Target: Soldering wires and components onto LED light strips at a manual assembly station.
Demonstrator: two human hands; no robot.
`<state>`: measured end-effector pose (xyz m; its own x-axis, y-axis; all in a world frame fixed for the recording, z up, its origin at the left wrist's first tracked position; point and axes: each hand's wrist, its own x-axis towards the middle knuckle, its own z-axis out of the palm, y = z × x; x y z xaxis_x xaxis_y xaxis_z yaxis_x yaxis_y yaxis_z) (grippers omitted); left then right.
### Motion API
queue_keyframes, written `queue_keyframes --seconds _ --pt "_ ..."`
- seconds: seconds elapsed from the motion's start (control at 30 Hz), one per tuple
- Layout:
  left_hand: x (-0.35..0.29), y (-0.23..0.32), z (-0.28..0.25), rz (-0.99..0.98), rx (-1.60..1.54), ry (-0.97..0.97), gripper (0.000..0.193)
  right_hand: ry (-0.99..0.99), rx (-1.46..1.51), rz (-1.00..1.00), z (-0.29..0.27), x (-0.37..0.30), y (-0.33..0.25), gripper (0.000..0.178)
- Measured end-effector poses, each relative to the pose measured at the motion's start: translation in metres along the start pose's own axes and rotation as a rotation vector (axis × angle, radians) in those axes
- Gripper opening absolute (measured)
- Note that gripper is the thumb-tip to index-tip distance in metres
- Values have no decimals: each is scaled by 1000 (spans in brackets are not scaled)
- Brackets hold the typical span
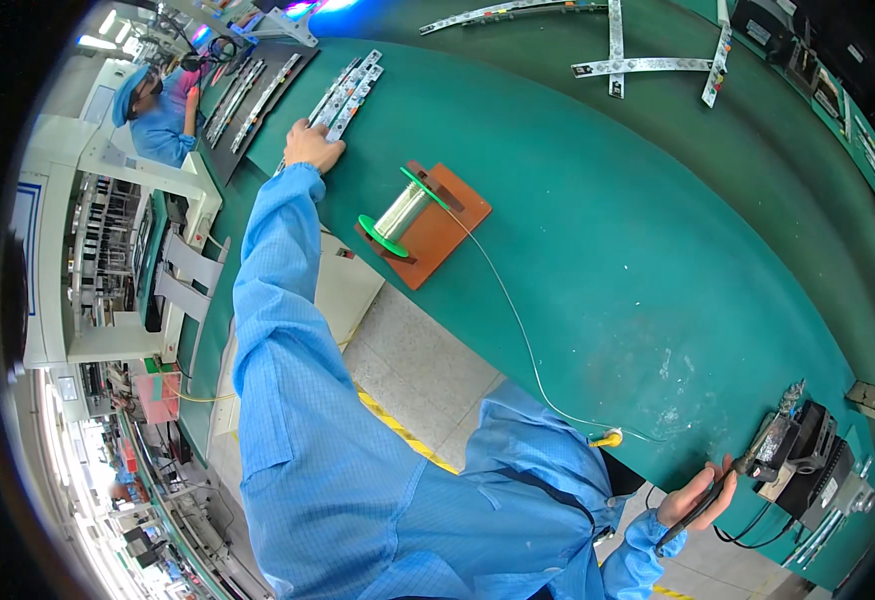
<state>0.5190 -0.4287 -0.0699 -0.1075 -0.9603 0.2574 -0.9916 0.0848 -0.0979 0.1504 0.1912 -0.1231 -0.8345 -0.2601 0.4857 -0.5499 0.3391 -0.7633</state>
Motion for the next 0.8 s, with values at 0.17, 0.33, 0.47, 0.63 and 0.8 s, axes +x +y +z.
queue_keyframes --seconds 0.17,0.33,0.47,0.63,0.8 --pt "8 4 -5 68 40 -194 40 6 12 -10 0 -3 6 36" --pt "4 13 -13 50 -143 -84 46 1 13 -28 -2 -4 6 36" --pt "12 33 -18 -87 -2 -335 53 6 44 -70 -7 -5 12 37" --pt "33 -22 8 -129 -135 -210 50 -63 57 -29 -13 -7 19 40" --pt "-61 63 -127 327 -1071 -543 38 -87 71 -113 -8 7 -6 38"
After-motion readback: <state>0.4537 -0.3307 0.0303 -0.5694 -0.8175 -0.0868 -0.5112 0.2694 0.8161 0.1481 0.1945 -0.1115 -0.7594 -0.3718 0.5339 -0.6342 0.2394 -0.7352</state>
